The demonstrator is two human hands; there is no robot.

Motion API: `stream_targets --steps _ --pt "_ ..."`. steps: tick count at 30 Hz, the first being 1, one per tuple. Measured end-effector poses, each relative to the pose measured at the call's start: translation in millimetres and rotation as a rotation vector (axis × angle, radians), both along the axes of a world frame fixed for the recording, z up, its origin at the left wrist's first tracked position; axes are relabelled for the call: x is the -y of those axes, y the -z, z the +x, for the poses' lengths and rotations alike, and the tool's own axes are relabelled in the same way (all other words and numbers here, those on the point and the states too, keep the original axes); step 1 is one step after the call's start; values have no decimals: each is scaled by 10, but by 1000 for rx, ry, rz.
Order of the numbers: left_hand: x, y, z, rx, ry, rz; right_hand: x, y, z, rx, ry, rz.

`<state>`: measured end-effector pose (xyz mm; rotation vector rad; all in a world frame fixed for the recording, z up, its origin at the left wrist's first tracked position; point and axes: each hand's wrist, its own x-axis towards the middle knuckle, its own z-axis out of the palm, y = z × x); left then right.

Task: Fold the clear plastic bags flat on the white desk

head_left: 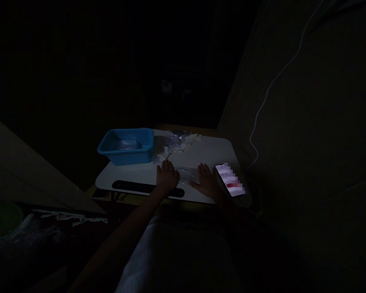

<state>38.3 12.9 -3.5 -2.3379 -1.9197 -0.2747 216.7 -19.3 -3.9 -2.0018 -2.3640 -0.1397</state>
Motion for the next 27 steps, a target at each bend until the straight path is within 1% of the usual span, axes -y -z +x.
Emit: stream_targets --steps 3,6,8,9,11,12,15,19,24,27 --pt "-15 -42 -19 26 36 43 -2 -11 -4 -14 -3 -13" --pt "-1 -170 65 41 192 26 -15 -9 -7 -18 -3 -14" --pt "30 -262 205 50 343 -42 -22 0 -5 -5 -7 -8" --pt "48 -295 293 59 394 -88 -24 6 -2 7 -10 -2" --pt "83 -321 477 76 475 -185 -26 25 9 36 -14 11" --pt "96 -311 560 83 491 -233 -26 37 16 50 -17 16" --pt "111 -220 713 105 490 -299 -28 73 36 71 -33 30" --pt "96 -108 710 128 457 -337 -33 84 37 73 -17 12" --pt "98 -125 670 120 429 -374 -26 51 18 74 2 -1" --pt "111 -145 681 126 395 -362 -19 34 10 51 9 -1"
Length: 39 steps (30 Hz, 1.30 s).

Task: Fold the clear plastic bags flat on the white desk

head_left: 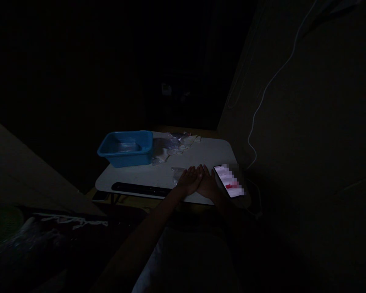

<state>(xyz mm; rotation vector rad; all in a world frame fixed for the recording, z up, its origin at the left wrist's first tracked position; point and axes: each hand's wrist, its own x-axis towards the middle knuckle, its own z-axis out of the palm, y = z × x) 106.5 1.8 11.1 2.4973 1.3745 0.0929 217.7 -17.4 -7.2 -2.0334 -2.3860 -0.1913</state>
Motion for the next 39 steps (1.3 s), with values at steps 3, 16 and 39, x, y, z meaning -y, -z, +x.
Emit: stream_targets --steps 3,16,39 --pt "18 7 -2 3 -50 39 1 -14 -11 -17 6 1" --pt "60 94 -210 -62 -204 208 0 -11 -4 -39 -2 11" --pt "73 127 -408 -79 -358 263 11 -38 -17 -73 19 -13"
